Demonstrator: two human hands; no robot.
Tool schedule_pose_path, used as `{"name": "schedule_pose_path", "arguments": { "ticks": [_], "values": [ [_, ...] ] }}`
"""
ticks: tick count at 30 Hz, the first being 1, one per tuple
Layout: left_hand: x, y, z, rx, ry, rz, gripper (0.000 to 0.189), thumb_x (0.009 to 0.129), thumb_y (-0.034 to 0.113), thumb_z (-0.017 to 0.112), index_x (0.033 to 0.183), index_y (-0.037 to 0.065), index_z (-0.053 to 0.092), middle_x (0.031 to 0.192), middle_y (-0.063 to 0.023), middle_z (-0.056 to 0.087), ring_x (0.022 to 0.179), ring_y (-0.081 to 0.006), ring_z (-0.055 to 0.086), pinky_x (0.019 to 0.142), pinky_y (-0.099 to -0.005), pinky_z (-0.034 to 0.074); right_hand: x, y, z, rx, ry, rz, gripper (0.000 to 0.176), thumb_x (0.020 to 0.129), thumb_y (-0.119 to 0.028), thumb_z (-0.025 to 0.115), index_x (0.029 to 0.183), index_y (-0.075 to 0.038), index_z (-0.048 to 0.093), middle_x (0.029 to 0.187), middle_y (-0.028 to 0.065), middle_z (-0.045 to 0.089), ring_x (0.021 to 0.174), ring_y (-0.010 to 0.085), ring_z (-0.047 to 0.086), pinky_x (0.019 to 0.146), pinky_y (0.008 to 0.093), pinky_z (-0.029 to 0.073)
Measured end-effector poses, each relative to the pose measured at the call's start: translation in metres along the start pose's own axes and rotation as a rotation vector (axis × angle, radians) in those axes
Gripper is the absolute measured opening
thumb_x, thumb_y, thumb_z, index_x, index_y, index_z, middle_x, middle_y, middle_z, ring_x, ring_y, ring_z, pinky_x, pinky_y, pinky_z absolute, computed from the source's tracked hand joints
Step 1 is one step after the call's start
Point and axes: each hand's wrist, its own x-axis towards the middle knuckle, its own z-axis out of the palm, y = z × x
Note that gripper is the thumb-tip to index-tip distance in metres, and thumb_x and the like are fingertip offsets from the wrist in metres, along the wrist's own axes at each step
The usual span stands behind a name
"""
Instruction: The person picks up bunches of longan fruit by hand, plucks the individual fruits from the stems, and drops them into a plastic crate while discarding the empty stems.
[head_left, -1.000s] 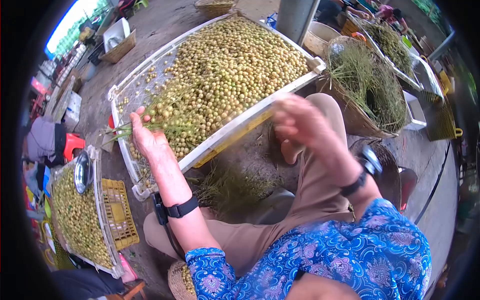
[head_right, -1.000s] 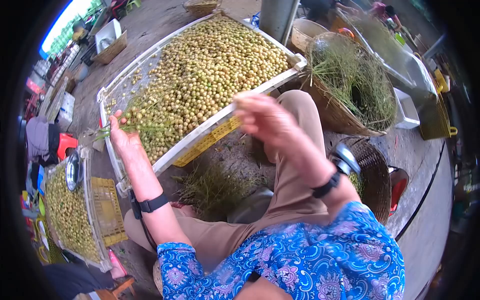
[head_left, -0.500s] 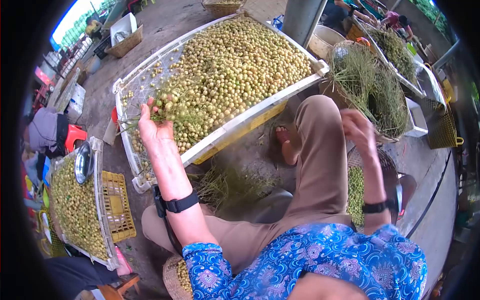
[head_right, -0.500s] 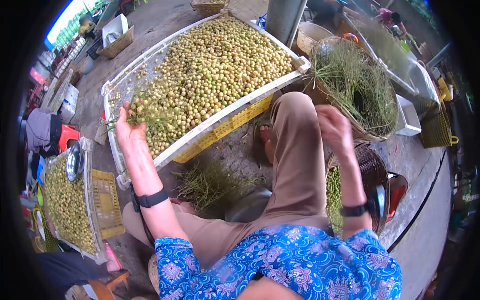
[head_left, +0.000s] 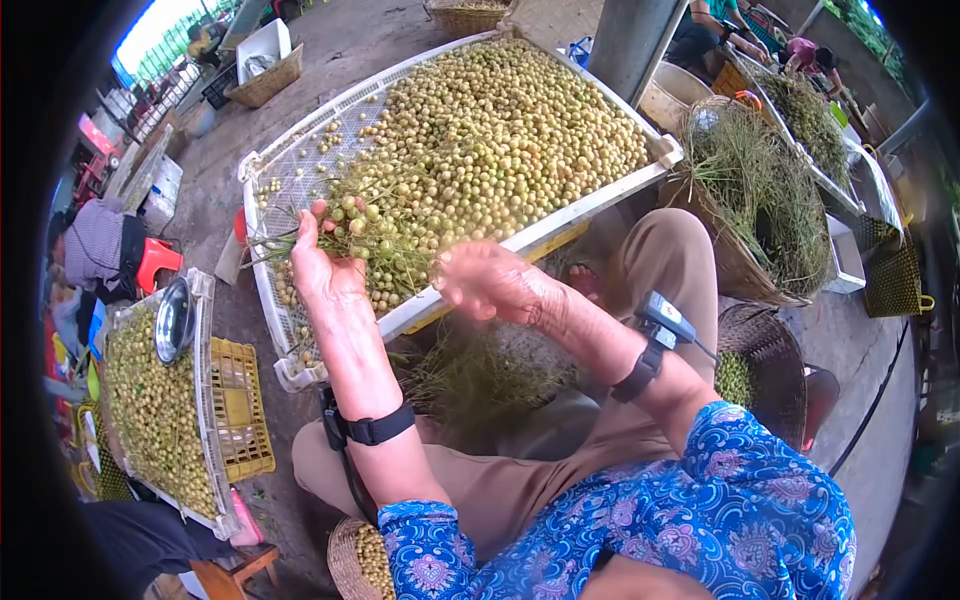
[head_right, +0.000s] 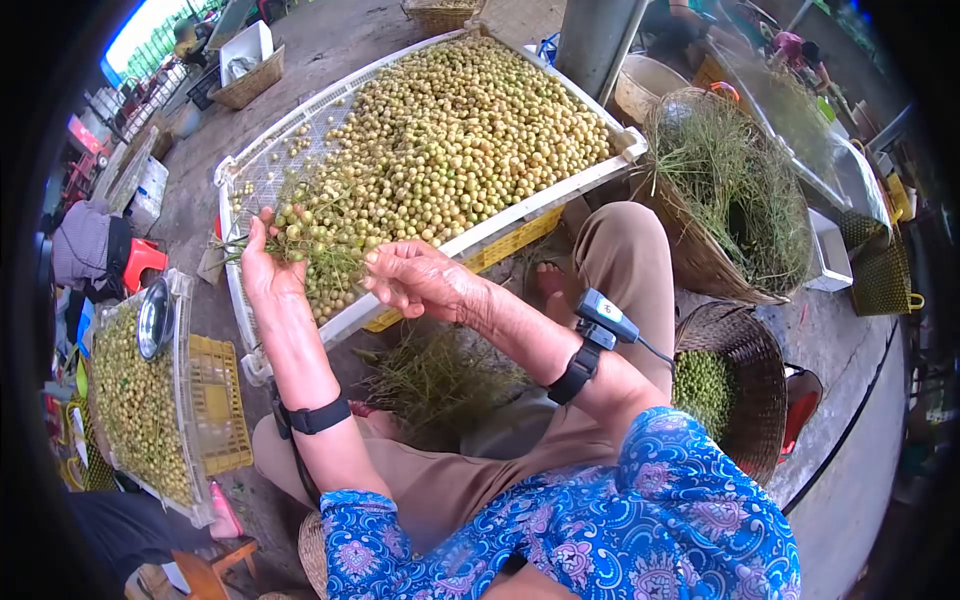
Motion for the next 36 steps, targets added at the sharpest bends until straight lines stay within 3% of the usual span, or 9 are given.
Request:
{"name": "schedule_pose_path", "arguments": {
  "ticks": [4,9,11,13,15,20,28,34,36],
  "values": [
    [0.003,0.001,-0.003,0.057,0.044,0.049,0.025,0.087,0.024,0.044,0.086,0.0,0.051,0.068,-0.0032,0.04,0.067,-0.0243,0.054,0.071,-0.0453,0.053,-0.016,-0.012,0.005,-0.131,-0.025,-0.163,0.027,0.087,-0.029,0.047,0.079,-0.004,0.054,0.057,-0.001,0.048,0.04,0.003,0.037,0.033,0.0155,0.025],
    [0.013,-0.002,-0.012,0.018,-0.015,0.001,0.025,0.087,0.024,0.046,0.084,0.0,0.051,0.069,-0.003,0.04,0.069,-0.0241,0.055,0.07,-0.0452,0.053,-0.029,-0.017,-0.008,-0.114,-0.154,-0.096,0.028,0.085,-0.03,0.049,0.077,-0.003,0.054,0.056,-0.0018,0.047,0.039,0.003,0.035,0.034,0.0158,0.025],
    [0.007,-0.001,-0.01,0.046,0.011,0.023,0.025,0.087,0.024,0.046,0.083,0.0,0.051,0.069,-0.0029,0.04,0.069,-0.0233,0.055,0.071,-0.0453,0.053,-0.03,-0.015,-0.025,0.202,-0.208,-0.106,0.025,0.084,-0.028,0.05,0.077,-0.003,0.054,0.056,-0.0011,0.047,0.039,0.0041,0.035,0.032,0.0161,0.025],
    [0.004,0.002,-0.007,0.068,0.041,0.048,0.024,0.086,0.024,0.047,0.081,0.0,0.051,0.069,-0.0028,0.04,0.069,-0.0225,0.055,0.071,-0.0454,0.053,-0.028,-0.016,-0.027,0.225,-0.245,-0.168,0.025,0.082,-0.027,0.05,0.078,-0.002,0.053,0.055,-0.0008,0.047,0.038,0.0051,0.035,0.03,0.0162,0.024],
    [0.005,0.004,-0.007,0.075,0.027,0.075,0.024,0.086,0.024,0.047,0.082,0.001,0.052,0.068,-0.0026,0.039,0.069,-0.0225,0.055,0.072,-0.0447,0.053,-0.024,-0.014,-0.024,0.272,0.076,-0.129,0.029,0.083,-0.031,0.049,0.077,-0.003,0.053,0.054,-0.0008,0.046,0.038,0.0052,0.034,0.03,0.016,0.023],
    [-0.002,-0.005,-0.002,0.122,-0.032,0.041,0.025,0.085,0.027,0.049,0.082,0.003,0.052,0.067,-0.0021,0.038,0.07,-0.0259,0.056,0.065,-0.0419,0.053,-0.006,-0.012,-0.011,-0.051,0.105,-0.001,0.034,0.082,-0.039,0.051,0.081,-0.005,0.054,0.053,-0.0044,0.042,0.038,0.0027,0.03,0.03,0.0181,0.017],
    [0.001,-0.009,-0.004,0.175,-0.05,0.053,0.027,0.085,0.03,0.048,0.083,0.004,0.052,0.066,-0.0009,0.038,0.07,-0.0269,0.058,0.062,-0.0399,0.052,-0.008,-0.02,-0.001,-0.258,0.069,-0.081,0.028,0.082,-0.038,0.052,0.08,-0.01,0.054,0.054,-0.0061,0.043,0.039,0.001,0.033,0.029,0.0161,0.019],
    [0.0,-0.008,-0.003,0.207,-0.014,0.06,0.027,0.085,0.03,0.048,0.084,0.004,0.052,0.065,-0.0008,0.038,0.07,-0.0263,0.058,0.064,-0.041,0.051,-0.005,-0.012,-0.002,-0.201,-0.002,-0.028,0.02,0.083,-0.028,0.053,0.079,-0.009,0.052,0.058,-0.003,0.048,0.037,0.0016,0.034,0.029,0.0151,0.02],
    [0.0,-0.009,-0.003,0.198,-0.015,0.054,0.027,0.085,0.03,0.048,0.084,0.004,0.052,0.065,-0.0009,0.038,0.07,-0.0264,0.058,0.064,-0.0413,0.051,-0.002,-0.006,-0.006,0.065,-0.039,-0.038,0.011,0.082,-0.018,0.054,0.078,-0.008,0.051,0.061,-0.0014,0.05,0.038,0.0015,0.034,0.03,0.0157,0.02]
  ]
}}
